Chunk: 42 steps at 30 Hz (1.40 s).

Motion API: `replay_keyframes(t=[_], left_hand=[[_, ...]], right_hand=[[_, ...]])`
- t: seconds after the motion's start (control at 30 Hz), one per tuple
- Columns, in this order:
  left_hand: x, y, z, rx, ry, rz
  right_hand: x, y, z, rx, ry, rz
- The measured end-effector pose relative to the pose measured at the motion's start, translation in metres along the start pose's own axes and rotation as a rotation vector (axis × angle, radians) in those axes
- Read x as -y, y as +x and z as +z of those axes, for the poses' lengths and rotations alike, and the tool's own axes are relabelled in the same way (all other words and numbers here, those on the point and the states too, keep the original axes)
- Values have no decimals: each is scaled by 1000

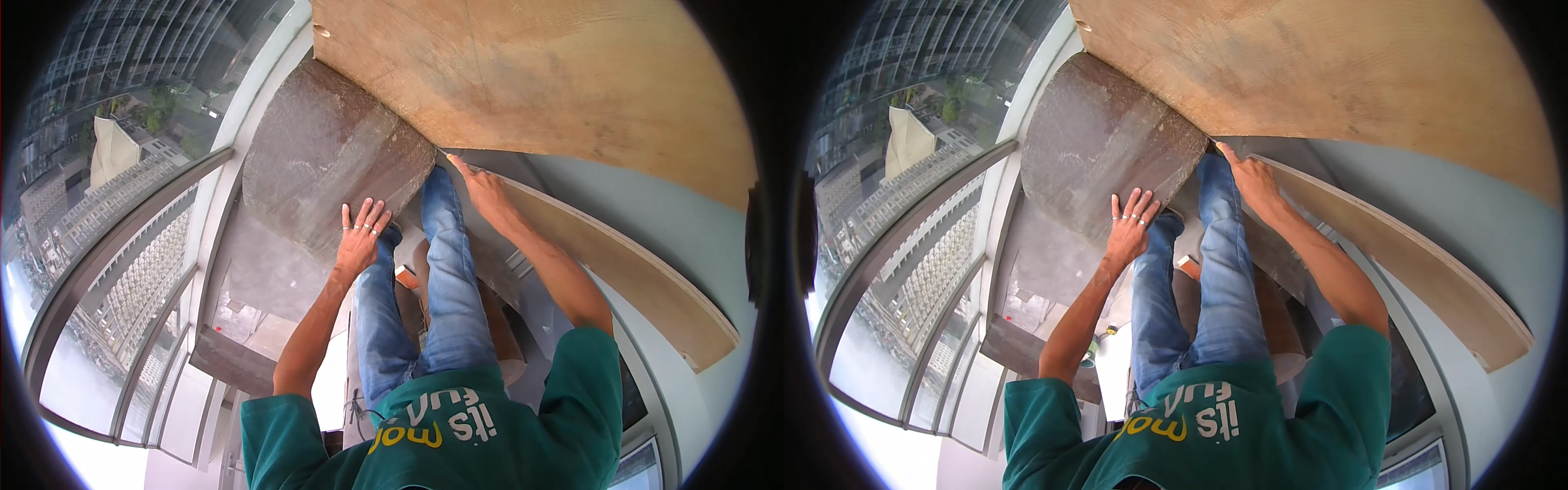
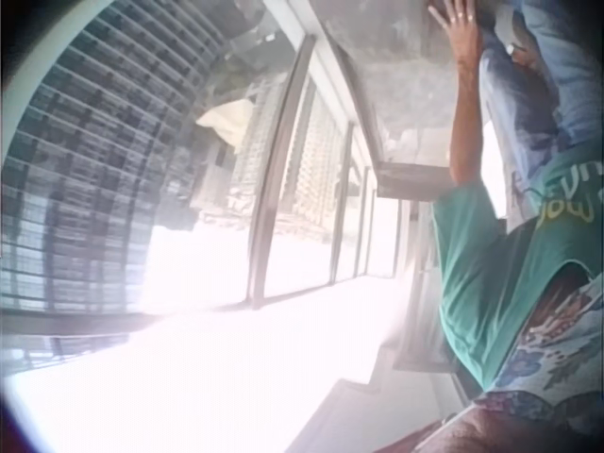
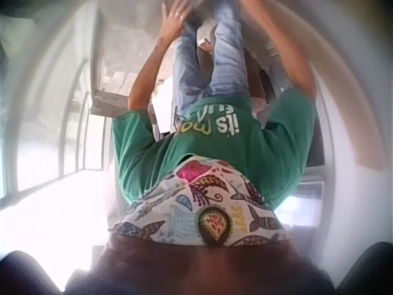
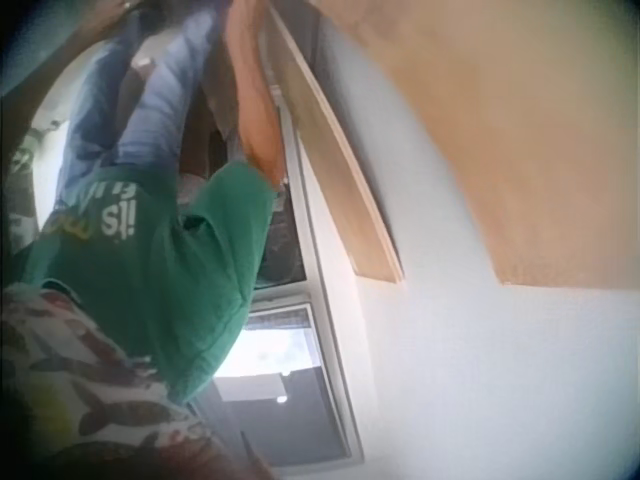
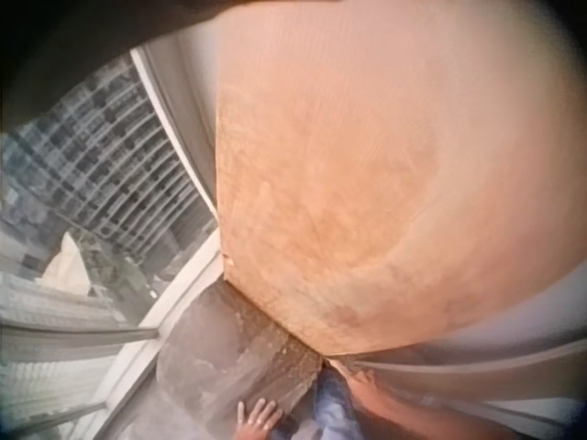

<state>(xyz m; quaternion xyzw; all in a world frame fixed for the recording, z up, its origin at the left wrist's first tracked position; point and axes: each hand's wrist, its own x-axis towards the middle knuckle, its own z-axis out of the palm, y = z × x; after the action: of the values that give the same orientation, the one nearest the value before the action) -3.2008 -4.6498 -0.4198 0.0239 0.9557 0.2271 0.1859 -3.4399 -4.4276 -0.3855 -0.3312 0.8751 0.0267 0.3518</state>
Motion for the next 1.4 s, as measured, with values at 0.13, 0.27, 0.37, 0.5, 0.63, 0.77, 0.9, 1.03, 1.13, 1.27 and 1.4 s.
replay_keyframes(t=[0.13,0.27,0.37,0.5,0.63,0.77,0.9,1.03,1.13,1.27,1.4], left_hand=[[2,-1,3,7,2,1],[1,-1,-1,43,-5,-10],[2,0,3,18,26,16],[2,1,0,18,15,16],[3,-2,1,11,4,7],[4,-2,0,24,-1,18],[7,-6,7,11,19,2],[5,-2,5,12,17,7],[2,3,-4,69,-4,-1],[1,1,-8,60,-12,-1],[4,-1,-4,42,6,7]], right_hand=[[-5,-25,-12,-11,86,-27],[45,22,-43,-234,104,-96],[79,92,-49,-240,147,-108],[83,130,-32,-243,161,-90],[54,78,-20,-111,74,-27],[5,10,-3,-17,56,4],[13,3,-28,-64,148,-62],[63,79,-57,-293,98,-151],[90,148,-51,-304,126,-155],[93,151,-44,-246,121,-116],[57,96,-27,-137,64,-75]])
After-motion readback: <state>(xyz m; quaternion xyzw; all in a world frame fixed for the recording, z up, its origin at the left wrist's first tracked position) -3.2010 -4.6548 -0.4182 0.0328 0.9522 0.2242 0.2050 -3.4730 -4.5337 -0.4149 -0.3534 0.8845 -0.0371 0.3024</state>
